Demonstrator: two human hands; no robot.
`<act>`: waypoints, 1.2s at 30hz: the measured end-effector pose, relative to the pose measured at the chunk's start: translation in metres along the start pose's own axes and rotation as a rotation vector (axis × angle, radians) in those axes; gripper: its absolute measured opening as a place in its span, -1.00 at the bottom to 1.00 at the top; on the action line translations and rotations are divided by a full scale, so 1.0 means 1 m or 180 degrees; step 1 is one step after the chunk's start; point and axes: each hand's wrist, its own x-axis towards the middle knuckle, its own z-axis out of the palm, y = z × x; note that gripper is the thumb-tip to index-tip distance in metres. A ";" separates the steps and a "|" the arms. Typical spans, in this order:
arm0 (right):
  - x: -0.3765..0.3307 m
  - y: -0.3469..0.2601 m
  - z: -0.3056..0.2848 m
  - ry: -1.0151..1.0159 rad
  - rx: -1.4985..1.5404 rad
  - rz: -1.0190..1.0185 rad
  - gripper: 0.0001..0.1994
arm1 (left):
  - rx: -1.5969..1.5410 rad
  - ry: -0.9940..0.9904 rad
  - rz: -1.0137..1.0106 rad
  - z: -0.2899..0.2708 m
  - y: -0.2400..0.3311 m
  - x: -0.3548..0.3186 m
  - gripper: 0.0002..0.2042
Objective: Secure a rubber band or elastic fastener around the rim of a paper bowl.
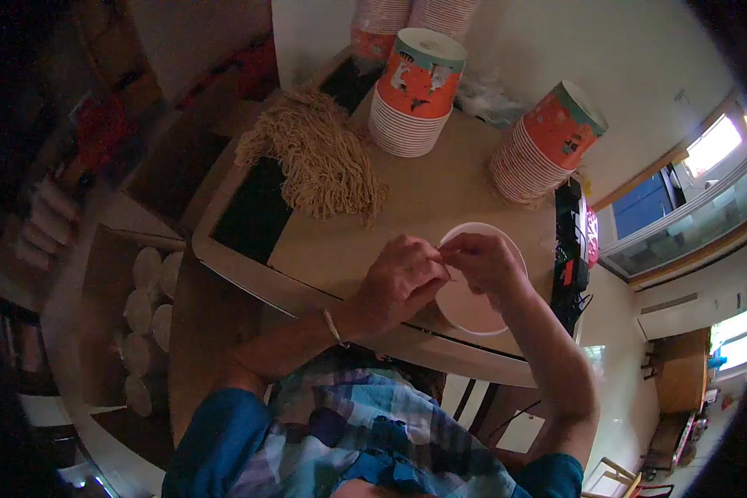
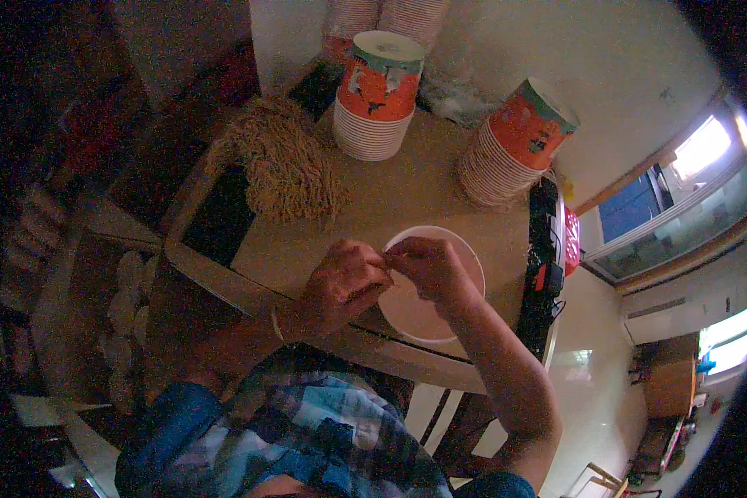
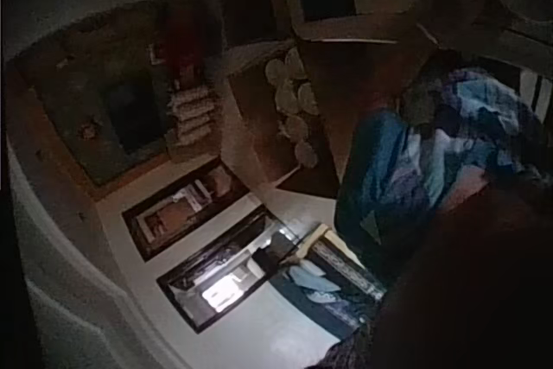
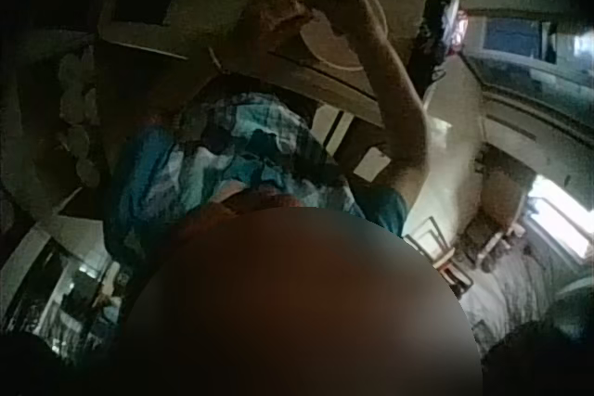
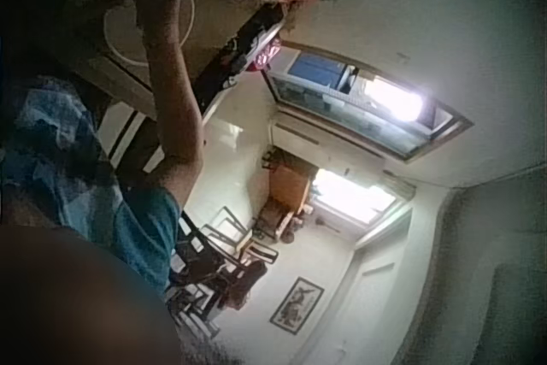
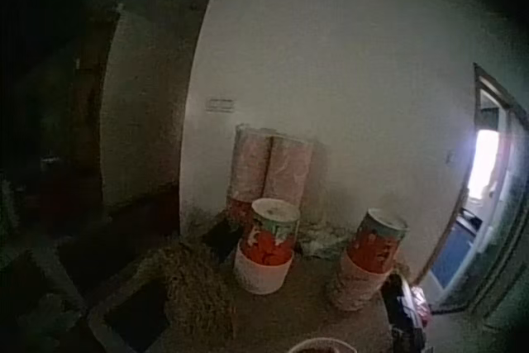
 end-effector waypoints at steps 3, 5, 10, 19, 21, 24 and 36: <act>0.009 0.014 -0.004 -0.0182 0.0084 -0.0115 -0.81 | -0.0155 0.0157 -0.0275 0.000 0.006 0.001 -0.82; 0.019 0.030 -0.004 -0.0177 0.0155 -0.0214 -0.81 | -0.0171 0.0151 -0.0335 0.001 0.004 0.000 -0.83; 0.022 0.037 0.004 -0.0145 0.0122 -0.0417 -0.82 | -0.0333 0.0097 -0.0519 0.003 0.003 -0.004 -0.86; 0.008 0.024 -0.008 -0.0674 0.1268 -0.0121 -0.84 | -0.0396 -0.0244 -0.0689 -0.004 0.003 -0.003 -0.89; 0.005 0.017 -0.005 -0.0612 0.1451 0.0112 -0.94 | -0.0372 -0.0272 -0.0702 -0.004 0.001 -0.003 -0.90; 0.007 0.023 -0.009 -0.0615 0.1540 0.0122 -0.85 | -0.0430 -0.0280 -0.0674 -0.006 0.002 0.000 -0.91; 0.009 0.032 -0.001 -0.0438 0.0847 -0.0267 -0.87 | -0.2661 0.0221 -0.2348 0.002 -0.015 -0.008 -0.89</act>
